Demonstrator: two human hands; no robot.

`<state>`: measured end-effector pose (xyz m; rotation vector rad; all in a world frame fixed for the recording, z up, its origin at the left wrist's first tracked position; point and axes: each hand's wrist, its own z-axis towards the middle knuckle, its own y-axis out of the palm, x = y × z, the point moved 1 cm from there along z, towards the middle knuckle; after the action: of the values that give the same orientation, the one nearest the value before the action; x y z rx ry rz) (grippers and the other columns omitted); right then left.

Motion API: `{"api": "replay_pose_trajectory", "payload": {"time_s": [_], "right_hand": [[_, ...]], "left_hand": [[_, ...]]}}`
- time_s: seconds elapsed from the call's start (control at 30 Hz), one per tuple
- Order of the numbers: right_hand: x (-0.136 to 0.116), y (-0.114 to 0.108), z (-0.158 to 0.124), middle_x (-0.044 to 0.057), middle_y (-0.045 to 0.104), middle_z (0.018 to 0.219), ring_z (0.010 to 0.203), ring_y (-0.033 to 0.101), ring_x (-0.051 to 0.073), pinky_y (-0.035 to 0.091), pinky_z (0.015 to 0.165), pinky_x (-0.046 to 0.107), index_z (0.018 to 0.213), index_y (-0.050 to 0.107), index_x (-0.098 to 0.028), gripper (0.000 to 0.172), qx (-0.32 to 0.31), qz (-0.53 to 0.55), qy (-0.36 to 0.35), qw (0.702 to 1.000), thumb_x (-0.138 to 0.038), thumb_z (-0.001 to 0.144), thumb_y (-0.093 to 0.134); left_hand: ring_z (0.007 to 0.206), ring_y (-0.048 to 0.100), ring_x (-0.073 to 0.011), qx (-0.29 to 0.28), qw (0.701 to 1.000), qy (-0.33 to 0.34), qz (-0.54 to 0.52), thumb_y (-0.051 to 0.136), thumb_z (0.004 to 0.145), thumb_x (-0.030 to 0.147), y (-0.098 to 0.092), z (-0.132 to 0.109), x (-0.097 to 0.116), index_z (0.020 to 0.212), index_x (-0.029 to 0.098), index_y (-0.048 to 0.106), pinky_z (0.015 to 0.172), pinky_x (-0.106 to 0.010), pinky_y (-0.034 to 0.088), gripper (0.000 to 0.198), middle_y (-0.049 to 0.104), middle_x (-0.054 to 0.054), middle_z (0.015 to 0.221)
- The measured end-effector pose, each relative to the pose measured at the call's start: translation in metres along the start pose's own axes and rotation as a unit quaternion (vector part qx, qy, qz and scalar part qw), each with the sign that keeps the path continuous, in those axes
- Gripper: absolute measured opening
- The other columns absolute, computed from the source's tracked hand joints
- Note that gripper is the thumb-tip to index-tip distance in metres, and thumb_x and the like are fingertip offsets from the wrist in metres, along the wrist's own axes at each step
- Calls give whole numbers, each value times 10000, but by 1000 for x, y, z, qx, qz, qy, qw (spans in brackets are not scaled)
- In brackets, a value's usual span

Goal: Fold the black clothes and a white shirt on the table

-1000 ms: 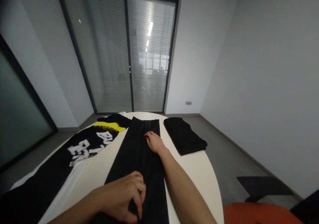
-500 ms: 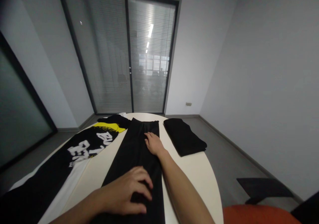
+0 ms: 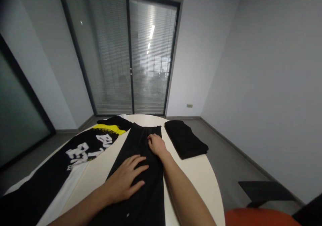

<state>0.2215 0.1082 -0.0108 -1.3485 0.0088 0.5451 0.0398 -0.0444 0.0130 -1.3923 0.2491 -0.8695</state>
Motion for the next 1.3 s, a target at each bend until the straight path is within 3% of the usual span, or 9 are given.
{"api": "replay_pose_trajectory", "payload": {"time_s": [0.13,0.33,0.5,0.63,0.73,0.97,1.13,1.3], "right_hand": [[11,6,10,88,644,1234,1110,618,183,438,951,275,1280,584,-187,339,19,25,41,999,-263,998,411],[19,6,51,107,603,1339,1168,594,208,432,968,298,1306,586,-178,359,3,-6,48,999,-237,995,416],[23,9,86,143,646,1281,1208,558,265,416,985,369,1352,555,-173,409,-21,-42,60,997,-317,975,491],[28,9,102,164,673,1209,1181,564,301,418,962,380,1187,659,-151,344,-30,-64,80,994,-359,945,531],[30,6,106,167,687,1160,1138,591,289,416,950,357,1028,699,-153,314,-37,-66,84,994,-388,952,507],[27,0,106,170,707,1123,1061,649,273,426,926,380,1191,599,-154,383,-38,-38,105,993,-425,984,424],[37,-5,111,146,733,1060,1040,658,321,450,902,418,928,716,-180,428,-78,1,139,987,-581,810,625],[46,-7,113,129,738,995,978,668,285,464,849,363,847,713,-169,325,-65,60,157,984,-481,775,659]], "left_hand": [[1488,202,-368,-19,1000,-17,0,616,888,391,17,0,-17,1509,276,384,1172,-599,241,672,231,-115,1635],[1508,144,-359,-57,998,-30,-10,575,907,413,16,0,-18,1534,260,341,1186,-600,195,687,172,-123,1650],[1510,130,-363,-60,997,-34,-26,600,881,403,15,1,-19,1537,255,336,1190,-598,177,722,124,-124,1657],[1516,103,-352,-61,996,-44,-40,610,864,395,16,1,-22,1546,266,313,1201,-577,154,755,49,-111,1663],[1510,145,-352,-68,995,-57,-47,636,838,431,11,5,-25,1549,237,313,1198,-561,177,804,112,-135,1656],[1371,397,-342,-9,993,-110,-42,545,893,457,2,25,-32,1482,268,446,1106,-589,336,626,435,-87,1539],[1307,458,-320,1,991,-116,-64,554,893,483,5,40,-38,1376,246,578,1093,-497,383,538,531,-86,1447],[1114,596,-284,30,987,-154,-28,467,954,422,6,65,-41,1385,231,560,983,-439,435,481,645,-94,1240]]}}
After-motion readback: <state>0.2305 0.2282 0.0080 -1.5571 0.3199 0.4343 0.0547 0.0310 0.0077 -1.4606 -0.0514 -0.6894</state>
